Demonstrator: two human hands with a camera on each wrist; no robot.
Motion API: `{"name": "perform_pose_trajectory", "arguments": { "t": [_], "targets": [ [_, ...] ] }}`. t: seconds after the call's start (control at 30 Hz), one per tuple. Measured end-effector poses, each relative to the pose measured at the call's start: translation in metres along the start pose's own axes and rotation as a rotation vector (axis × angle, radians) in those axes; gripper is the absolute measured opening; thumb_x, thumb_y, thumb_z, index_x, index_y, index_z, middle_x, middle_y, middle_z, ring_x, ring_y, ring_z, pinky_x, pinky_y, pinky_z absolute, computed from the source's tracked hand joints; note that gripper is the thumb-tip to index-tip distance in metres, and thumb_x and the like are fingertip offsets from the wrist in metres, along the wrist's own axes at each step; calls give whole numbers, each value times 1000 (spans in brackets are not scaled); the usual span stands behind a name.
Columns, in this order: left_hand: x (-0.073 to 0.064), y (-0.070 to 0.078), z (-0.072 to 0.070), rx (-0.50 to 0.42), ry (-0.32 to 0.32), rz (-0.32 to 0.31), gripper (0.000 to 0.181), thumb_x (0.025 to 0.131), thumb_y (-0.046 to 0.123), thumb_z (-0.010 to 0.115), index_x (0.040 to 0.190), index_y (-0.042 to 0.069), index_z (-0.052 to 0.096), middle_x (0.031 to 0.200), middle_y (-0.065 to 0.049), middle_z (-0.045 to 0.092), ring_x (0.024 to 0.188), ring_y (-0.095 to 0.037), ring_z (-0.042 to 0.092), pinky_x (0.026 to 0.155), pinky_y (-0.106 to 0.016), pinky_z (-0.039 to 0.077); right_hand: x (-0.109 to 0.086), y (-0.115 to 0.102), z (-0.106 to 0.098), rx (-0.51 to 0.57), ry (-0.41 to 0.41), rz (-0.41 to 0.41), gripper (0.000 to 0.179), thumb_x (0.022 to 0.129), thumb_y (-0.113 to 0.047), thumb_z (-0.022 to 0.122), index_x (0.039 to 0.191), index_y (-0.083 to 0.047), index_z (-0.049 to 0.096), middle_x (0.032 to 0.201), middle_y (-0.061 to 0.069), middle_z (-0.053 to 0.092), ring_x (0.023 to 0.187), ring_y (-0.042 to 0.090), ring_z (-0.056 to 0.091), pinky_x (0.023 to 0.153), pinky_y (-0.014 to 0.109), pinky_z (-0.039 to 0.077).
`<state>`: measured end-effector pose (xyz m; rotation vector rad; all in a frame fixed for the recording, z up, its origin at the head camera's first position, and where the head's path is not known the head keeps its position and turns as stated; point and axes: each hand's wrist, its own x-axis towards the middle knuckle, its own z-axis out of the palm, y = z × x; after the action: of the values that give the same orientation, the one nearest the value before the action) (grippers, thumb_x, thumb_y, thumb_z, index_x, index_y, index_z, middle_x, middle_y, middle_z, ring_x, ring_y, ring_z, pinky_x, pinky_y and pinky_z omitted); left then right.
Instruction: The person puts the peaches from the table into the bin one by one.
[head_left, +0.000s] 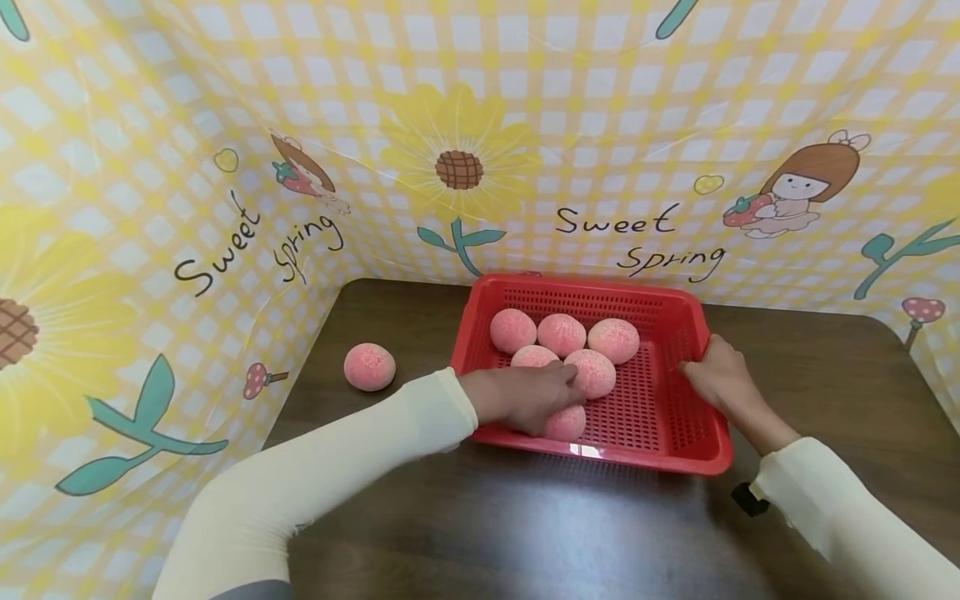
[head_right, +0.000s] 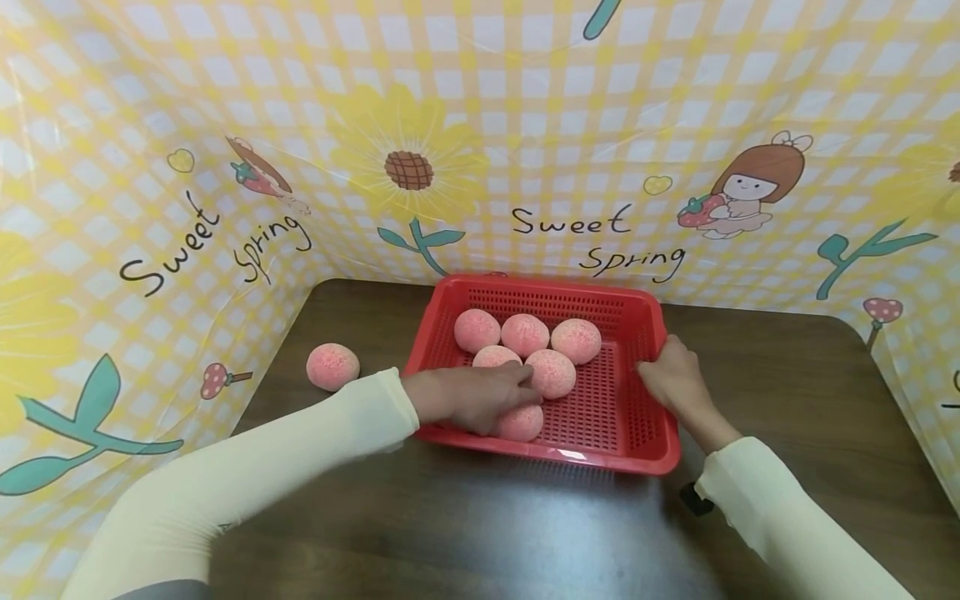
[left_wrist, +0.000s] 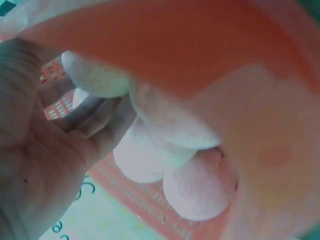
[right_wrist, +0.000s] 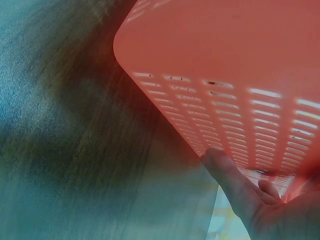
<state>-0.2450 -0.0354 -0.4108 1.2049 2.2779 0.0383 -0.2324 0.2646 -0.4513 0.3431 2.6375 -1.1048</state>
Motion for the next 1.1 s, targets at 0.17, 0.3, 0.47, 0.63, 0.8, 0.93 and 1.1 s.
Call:
{"name": "perform_pose_trajectory", "arguments": {
  "t": [0.17,0.3,0.47,0.63,0.8,0.93,1.1],
  "targets": [
    [-12,-9,-13,50,84,42,55,96,29,70,148,23,53,139,-3,50,118,-13,51,95,-30,56,0,0,-2,-7,8,-9,51,95,-12,52,134,17,37,117,39,60,80,34,75,62,42,63],
    [-25,-30,-27,101,254,16,41,100,21,63,139,13,61,123,-4,53,106,-14,53,85,-27,55,0,0,-2,-5,4,-12,52,94,-12,52,134,18,36,117,39,59,78,34,76,62,42,63],
    [-48,-83,-42,125,525,-170,31,98,16,60,125,2,66,121,-14,61,111,-28,58,93,-42,54,1,1,0,4,-1,-11,52,94,-12,51,134,17,36,118,39,59,78,32,76,62,42,63],
    [-85,-123,-48,0,371,-407,41,99,12,58,138,0,57,138,-25,52,129,-39,52,106,-50,47,1,2,1,10,-5,-10,53,94,-12,52,135,18,36,119,40,59,79,32,76,63,42,63],
    [-115,-143,-39,-85,87,-547,73,93,11,67,158,4,34,165,-31,19,152,-52,20,115,-62,35,1,2,0,14,-7,-2,53,94,-11,52,135,18,35,119,40,59,79,32,76,63,42,63],
    [-132,-157,-22,-102,30,-579,91,83,13,81,160,9,32,164,-33,16,150,-56,20,106,-63,43,1,1,0,16,-11,-6,53,94,-11,52,136,18,35,119,40,59,78,32,76,62,42,63],
    [-146,-170,-4,-104,-21,-521,103,71,-7,82,160,12,33,162,-32,19,146,-57,25,76,-44,53,-1,-1,0,22,-11,-14,54,93,-10,53,136,17,36,117,39,60,75,30,76,62,42,63]
  ]
}}
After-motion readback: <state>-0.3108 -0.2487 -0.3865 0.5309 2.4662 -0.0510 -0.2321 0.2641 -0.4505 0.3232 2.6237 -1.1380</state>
